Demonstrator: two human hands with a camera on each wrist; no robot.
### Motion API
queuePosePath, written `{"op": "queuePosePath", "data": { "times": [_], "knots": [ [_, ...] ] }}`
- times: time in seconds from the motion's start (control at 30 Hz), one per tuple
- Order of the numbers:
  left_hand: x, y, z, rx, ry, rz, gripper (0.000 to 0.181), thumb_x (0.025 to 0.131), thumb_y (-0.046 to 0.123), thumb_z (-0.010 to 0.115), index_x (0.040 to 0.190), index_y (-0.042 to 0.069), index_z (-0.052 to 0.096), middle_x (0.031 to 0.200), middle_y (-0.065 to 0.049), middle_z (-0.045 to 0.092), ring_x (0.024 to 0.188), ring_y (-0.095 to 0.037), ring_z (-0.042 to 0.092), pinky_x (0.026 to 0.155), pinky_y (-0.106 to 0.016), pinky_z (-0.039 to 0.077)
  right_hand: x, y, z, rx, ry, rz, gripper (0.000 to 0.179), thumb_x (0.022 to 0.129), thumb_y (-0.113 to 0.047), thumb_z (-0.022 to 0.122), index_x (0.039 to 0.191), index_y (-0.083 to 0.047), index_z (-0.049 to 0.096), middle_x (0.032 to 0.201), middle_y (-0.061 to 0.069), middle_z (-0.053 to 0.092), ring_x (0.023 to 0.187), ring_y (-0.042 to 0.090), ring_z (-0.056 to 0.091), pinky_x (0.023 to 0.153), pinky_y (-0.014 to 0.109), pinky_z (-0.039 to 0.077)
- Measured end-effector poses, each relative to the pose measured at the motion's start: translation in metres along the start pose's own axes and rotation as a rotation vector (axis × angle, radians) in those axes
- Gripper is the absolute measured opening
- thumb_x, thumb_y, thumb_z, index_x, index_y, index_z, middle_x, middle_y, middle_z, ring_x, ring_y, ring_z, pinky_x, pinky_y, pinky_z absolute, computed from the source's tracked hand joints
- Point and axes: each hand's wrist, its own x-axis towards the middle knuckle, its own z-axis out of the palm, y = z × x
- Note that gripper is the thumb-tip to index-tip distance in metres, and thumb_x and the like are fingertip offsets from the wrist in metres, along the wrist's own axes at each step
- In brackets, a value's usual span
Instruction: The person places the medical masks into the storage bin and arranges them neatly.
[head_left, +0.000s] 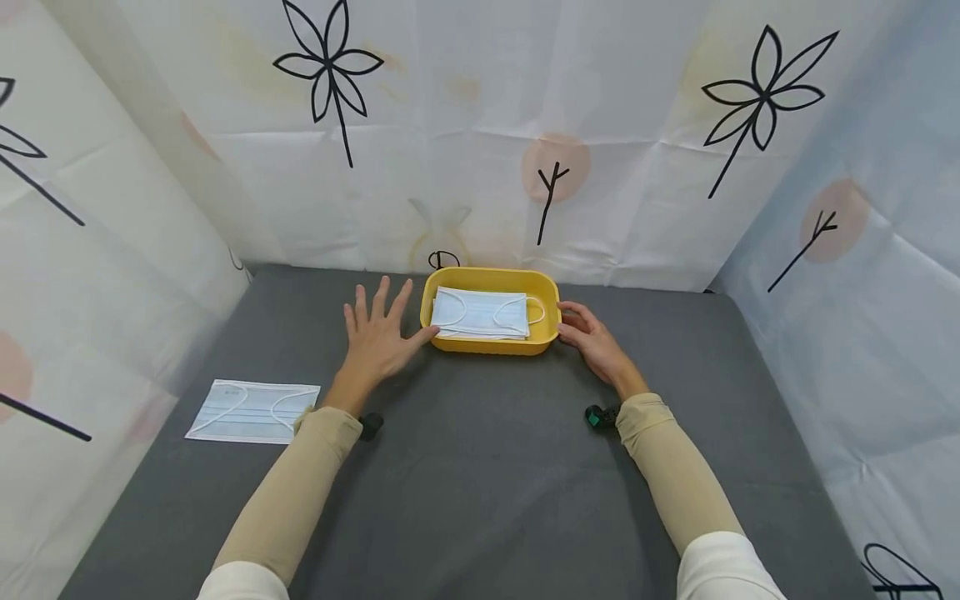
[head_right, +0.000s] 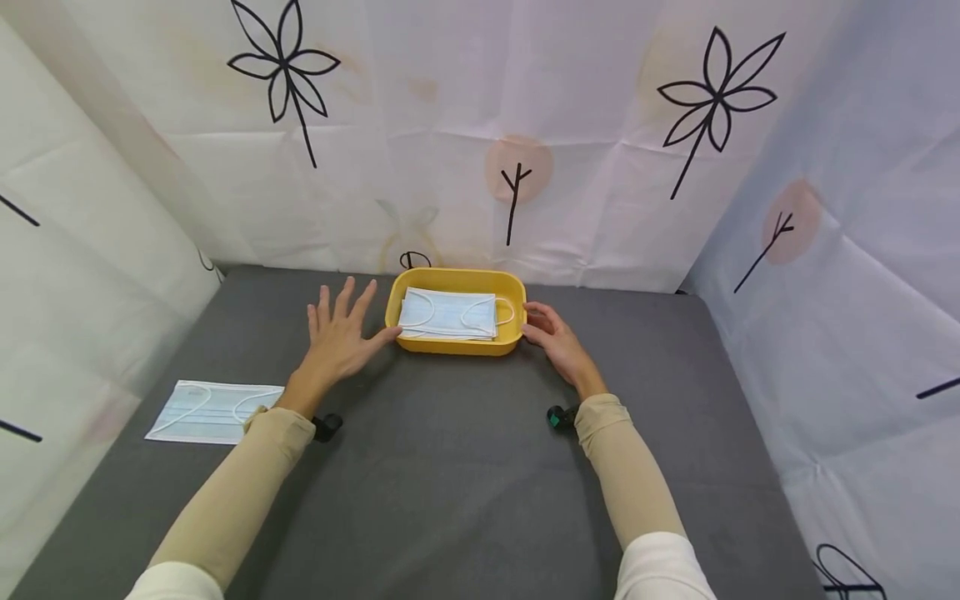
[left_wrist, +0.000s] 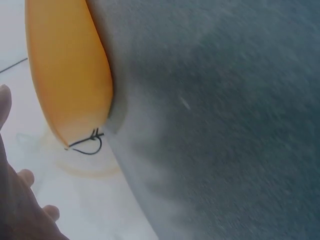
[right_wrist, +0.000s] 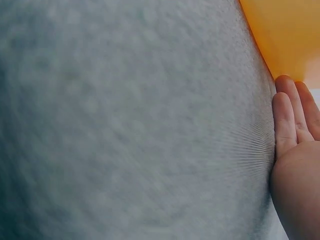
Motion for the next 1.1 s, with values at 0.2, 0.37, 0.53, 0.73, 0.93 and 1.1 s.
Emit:
{"op": "queuePosePath", "data": {
  "times": [0.2,0.37,0.53,0.73,0.93,1.1],
  "knots": [
    [-0.005,-0.015,-0.003,-0.004,-0.003,-0.02,0.095,0.091,0.08,0.046,0.164,0.039,0.003,0.174,-0.008,-0.006,0.156,-0.045,-0.022,0.121,-0.072,-0.011,0.001,0.001,-0.002,-0.028,-0.009,0.01,0.057,0.105,-0.027,0.059,0.155,-0.015,0.036,0.163,0.018,0.036,0.149,0.035,0.039,0.121,0.053,0.035],
    [-0.01,-0.028,-0.007,-0.005,-0.006,-0.048,0.097,0.09,0.082,0.044,0.164,0.038,0.001,0.174,-0.009,-0.008,0.155,-0.045,-0.024,0.12,-0.072,-0.013,0.001,0.001,-0.003,-0.009,-0.018,0.013,0.057,0.105,-0.026,0.059,0.155,-0.014,0.036,0.163,0.019,0.035,0.15,0.036,0.037,0.122,0.056,0.032],
    [-0.016,-0.04,-0.014,-0.004,0.0,-0.073,0.099,0.089,0.082,0.045,0.165,0.036,0.001,0.174,-0.011,-0.008,0.155,-0.046,-0.025,0.119,-0.074,-0.013,0.001,0.0,-0.003,0.001,-0.024,0.012,0.056,0.105,-0.025,0.057,0.156,-0.014,0.035,0.164,0.018,0.035,0.15,0.035,0.036,0.123,0.056,0.032],
    [-0.023,-0.063,-0.018,-0.019,0.028,-0.112,0.1,0.09,0.082,0.045,0.165,0.034,0.0,0.173,-0.015,-0.007,0.154,-0.05,-0.023,0.117,-0.076,-0.013,0.002,0.0,-0.003,-0.003,-0.02,0.012,0.055,0.106,-0.024,0.056,0.156,-0.014,0.035,0.163,0.019,0.036,0.15,0.035,0.037,0.122,0.055,0.033],
    [-0.034,-0.084,-0.022,-0.048,0.074,-0.141,0.097,0.092,0.08,0.041,0.165,0.031,0.001,0.173,-0.018,-0.006,0.154,-0.053,-0.02,0.116,-0.077,-0.012,0.004,0.002,-0.003,-0.009,-0.023,0.002,0.056,0.106,-0.025,0.056,0.156,-0.015,0.035,0.163,0.019,0.035,0.15,0.036,0.037,0.122,0.056,0.032],
    [-0.043,-0.103,-0.028,-0.056,0.075,-0.176,0.098,0.093,0.078,0.042,0.166,0.028,-0.001,0.172,-0.021,-0.009,0.153,-0.056,-0.02,0.115,-0.079,-0.012,0.003,0.003,-0.004,-0.011,-0.017,0.007,0.055,0.106,-0.025,0.056,0.156,-0.015,0.035,0.163,0.019,0.036,0.15,0.036,0.037,0.122,0.056,0.032]
  ]
}}
